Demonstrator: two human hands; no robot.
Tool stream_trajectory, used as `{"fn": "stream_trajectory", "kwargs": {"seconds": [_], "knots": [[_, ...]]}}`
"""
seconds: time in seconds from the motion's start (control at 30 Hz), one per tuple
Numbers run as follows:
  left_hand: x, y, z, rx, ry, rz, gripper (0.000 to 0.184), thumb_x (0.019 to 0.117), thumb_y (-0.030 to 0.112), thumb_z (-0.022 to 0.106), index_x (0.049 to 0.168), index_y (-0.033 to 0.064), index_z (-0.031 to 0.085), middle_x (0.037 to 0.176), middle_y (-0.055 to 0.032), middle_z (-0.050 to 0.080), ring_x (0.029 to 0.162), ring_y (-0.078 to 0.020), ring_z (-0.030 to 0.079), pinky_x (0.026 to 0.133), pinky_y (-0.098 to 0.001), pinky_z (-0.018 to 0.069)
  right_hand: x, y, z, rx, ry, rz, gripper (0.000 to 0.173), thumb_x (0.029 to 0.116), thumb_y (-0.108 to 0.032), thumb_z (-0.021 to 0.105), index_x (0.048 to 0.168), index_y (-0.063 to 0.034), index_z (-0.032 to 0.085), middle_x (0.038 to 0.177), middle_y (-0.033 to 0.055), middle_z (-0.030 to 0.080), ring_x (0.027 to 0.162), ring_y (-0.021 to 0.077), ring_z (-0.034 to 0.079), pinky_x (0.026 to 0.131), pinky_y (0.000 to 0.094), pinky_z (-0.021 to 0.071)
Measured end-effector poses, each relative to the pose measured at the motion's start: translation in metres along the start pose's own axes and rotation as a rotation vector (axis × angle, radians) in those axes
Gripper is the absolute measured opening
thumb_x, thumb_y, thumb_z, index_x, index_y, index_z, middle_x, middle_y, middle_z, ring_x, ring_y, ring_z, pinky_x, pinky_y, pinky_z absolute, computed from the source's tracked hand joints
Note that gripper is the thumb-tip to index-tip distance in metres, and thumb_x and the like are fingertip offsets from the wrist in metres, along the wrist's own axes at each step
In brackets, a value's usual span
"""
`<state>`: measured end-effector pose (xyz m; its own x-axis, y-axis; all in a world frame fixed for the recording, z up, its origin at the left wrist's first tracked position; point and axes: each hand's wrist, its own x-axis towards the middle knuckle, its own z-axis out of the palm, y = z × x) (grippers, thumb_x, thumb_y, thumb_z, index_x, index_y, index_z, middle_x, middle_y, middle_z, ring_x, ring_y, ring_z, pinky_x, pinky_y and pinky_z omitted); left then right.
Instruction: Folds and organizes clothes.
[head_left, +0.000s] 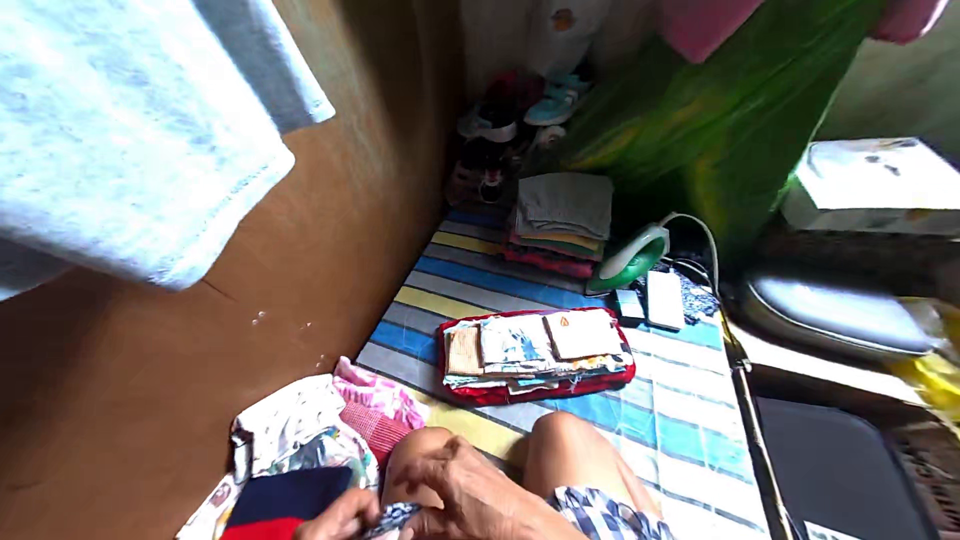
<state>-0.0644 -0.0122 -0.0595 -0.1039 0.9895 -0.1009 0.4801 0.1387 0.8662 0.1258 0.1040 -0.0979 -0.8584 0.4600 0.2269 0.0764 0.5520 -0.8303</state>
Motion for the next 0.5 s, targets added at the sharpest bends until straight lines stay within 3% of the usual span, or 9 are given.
{"fn": "stream_trajectory", "kwargs": {"seconds": [0.07, 0.13, 0.2, 0.27, 0.33, 0.37, 0.4, 0.5], "knots": [[0.017, 0.005, 0.017, -0.130, 0.055, -0.028, 0.019, 0.0838, -0.002, 0.072, 0.098, -0.0064, 0.061, 0.083, 0.0000, 0.066, 0.075, -0.0018, 0.064, 0.073, -0.0234, 0.0568, -0.001, -0.005, -0.012, 0.100, -0.012, 0.069, 0.023, 0.0964, -0.013, 0.066, 0.104, 0.0081, 0.073, 0.090, 0.0227, 0.073, 0.086, 0.0344, 0.071, 0.084, 0.0512, 0.0539], [0.033, 0.001, 0.031, -0.244, 0.110, -0.039, 0.018, 0.0826, -0.005, 0.071, 0.097, -0.0023, 0.061, 0.080, 0.0055, 0.068, 0.073, 0.0007, 0.066, 0.073, -0.0215, 0.0572, -0.008, 0.006, -0.018, 0.191, 0.001, 0.145, 0.026, 0.0979, -0.014, 0.064, 0.107, 0.0097, 0.070, 0.089, 0.0226, 0.071, 0.081, 0.0304, 0.070, 0.078, 0.0471, 0.0541], [0.047, -0.002, 0.045, -0.327, 0.130, -0.021, 0.019, 0.0829, -0.008, 0.070, 0.098, -0.0027, 0.061, 0.084, 0.0046, 0.070, 0.078, -0.0002, 0.068, 0.076, -0.0218, 0.0587, -0.012, 0.017, -0.020, 0.228, -0.004, 0.227, 0.030, 0.0976, -0.018, 0.067, 0.112, 0.0085, 0.068, 0.091, 0.0217, 0.071, 0.082, 0.0290, 0.069, 0.078, 0.0470, 0.0536], [0.058, -0.007, 0.060, -0.251, 0.213, 0.028, 0.028, 0.0837, -0.004, 0.071, 0.109, -0.0100, 0.061, 0.097, -0.0072, 0.072, 0.090, -0.0075, 0.070, 0.084, -0.0257, 0.0580, -0.012, 0.023, -0.022, 0.223, 0.024, 0.347, 0.027, 0.0984, -0.015, 0.064, 0.112, 0.0078, 0.068, 0.092, 0.0218, 0.071, 0.086, 0.0299, 0.069, 0.081, 0.0483, 0.0524], [0.066, -0.015, 0.068, -0.042, 0.300, 0.065, 0.046, 0.0855, 0.005, 0.073, 0.124, -0.0172, 0.058, 0.120, -0.0278, 0.066, 0.113, -0.0326, 0.065, 0.100, -0.0437, 0.0516, -0.008, 0.033, -0.029, 0.192, 0.099, 0.479, 0.025, 0.0995, -0.011, 0.061, 0.114, 0.0072, 0.069, 0.097, 0.0219, 0.072, 0.091, 0.0304, 0.070, 0.087, 0.0486, 0.0522], [0.068, -0.020, 0.070, 0.043, 0.309, 0.067, 0.049, 0.0864, 0.007, 0.074, 0.126, -0.0189, 0.058, 0.127, -0.0338, 0.062, 0.120, -0.0437, 0.061, 0.105, -0.0523, 0.0474, -0.004, 0.040, -0.034, 0.175, 0.145, 0.539, 0.025, 0.1000, -0.011, 0.060, 0.114, 0.0068, 0.069, 0.098, 0.0216, 0.072, 0.093, 0.0303, 0.069, 0.089, 0.0481, 0.0520], [0.066, -0.024, 0.072, 0.109, 0.277, 0.044, 0.049, 0.0884, 0.008, 0.073, 0.126, -0.0186, 0.058, 0.131, -0.0358, 0.059, 0.124, -0.0491, 0.057, 0.107, -0.0570, 0.0445, 0.000, 0.048, -0.039, 0.159, 0.193, 0.586, 0.025, 0.1003, -0.012, 0.059, 0.115, 0.0066, 0.068, 0.099, 0.0211, 0.071, 0.093, 0.0298, 0.069, 0.090, 0.0476, 0.0517], [0.053, -0.053, 0.091, 0.304, 0.113, 0.018, 0.041, 0.0931, 0.018, 0.070, 0.122, -0.0111, 0.066, 0.138, -0.0353, 0.055, 0.132, -0.0528, 0.051, 0.110, -0.0642, 0.0395, 0.021, 0.074, -0.054, 0.139, 0.321, 0.642, 0.028, 0.1010, -0.013, 0.058, 0.120, 0.0063, 0.067, 0.102, 0.0206, 0.072, 0.095, 0.0284, 0.070, 0.091, 0.0462, 0.0525]]}}
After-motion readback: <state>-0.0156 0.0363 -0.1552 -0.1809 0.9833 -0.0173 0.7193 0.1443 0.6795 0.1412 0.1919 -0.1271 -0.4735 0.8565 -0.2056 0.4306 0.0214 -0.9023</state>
